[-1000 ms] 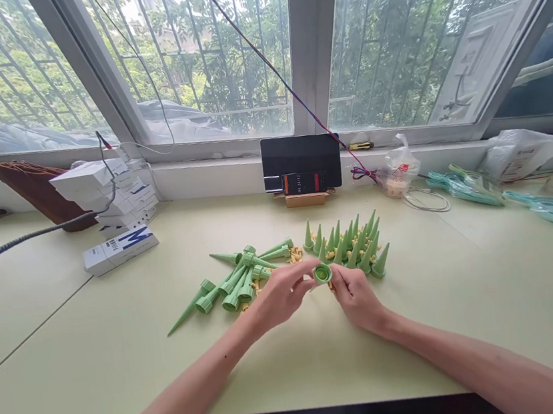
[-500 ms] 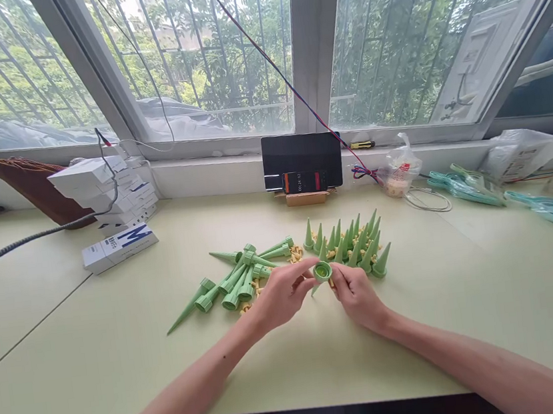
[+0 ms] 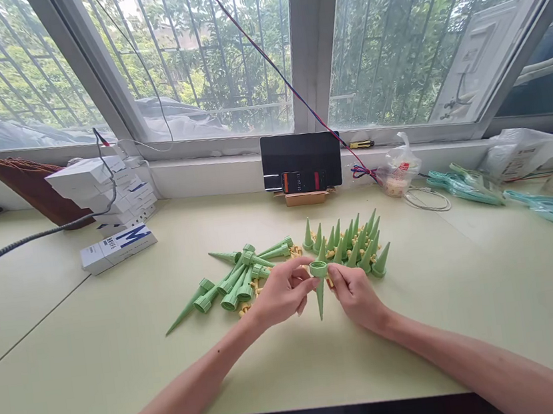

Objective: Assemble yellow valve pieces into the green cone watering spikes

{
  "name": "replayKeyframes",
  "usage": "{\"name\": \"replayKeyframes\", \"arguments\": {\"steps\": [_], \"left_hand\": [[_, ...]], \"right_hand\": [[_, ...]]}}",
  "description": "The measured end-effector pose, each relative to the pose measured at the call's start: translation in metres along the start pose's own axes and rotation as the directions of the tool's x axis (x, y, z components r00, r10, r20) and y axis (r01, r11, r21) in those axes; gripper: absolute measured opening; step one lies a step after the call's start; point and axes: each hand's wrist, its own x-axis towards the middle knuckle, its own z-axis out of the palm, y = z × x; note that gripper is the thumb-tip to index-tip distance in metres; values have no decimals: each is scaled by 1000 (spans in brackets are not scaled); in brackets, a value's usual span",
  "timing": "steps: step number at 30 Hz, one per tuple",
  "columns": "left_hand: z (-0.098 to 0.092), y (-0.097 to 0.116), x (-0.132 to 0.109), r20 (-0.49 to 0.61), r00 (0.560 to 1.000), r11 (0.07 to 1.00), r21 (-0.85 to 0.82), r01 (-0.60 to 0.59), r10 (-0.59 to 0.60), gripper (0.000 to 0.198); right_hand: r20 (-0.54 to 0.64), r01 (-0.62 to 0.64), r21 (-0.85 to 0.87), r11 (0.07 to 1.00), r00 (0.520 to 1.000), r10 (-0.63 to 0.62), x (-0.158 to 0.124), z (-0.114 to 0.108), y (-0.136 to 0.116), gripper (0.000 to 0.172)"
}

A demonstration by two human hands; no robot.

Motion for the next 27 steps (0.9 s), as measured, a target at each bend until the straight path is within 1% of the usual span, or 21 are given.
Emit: {"name": "replayKeyframes", "arguments": {"steps": [4,7,11,14,18,21,24,27], "left_hand": [[-2,-1,2,61,991,978,-166,124,-116,39],[-4,-4,3,122,975,920,-325,218,-188,43],[-5,-4,5,218,938,789,-510,344,-268,35],[-5,-2,5,248,926,751,-543,376,-284,31],[-6,-3,5,241,933,777,-518,357,-268,34],[-6,-6,6,217,947,824,-471,315,-238,38],[-5,-8,5,174,968,883,-404,238,-181,41],[-3,-6,5,134,986,935,-325,140,-101,41]], "right_hand": [[3,31,-63,998,1000,-31,0,0,0,39],[3,64,-107,992,998,-64,0,0,1,38],[8,129,-164,978,991,-130,0,0,3,36],[16,174,-203,964,985,-174,0,0,6,35],[13,195,-243,950,980,-198,-1,0,8,35],[11,165,-232,959,986,-167,-1,1,6,35],[7,127,-209,970,992,-128,-1,2,4,36],[-10,100,-193,976,995,-104,-1,2,1,38]]}}
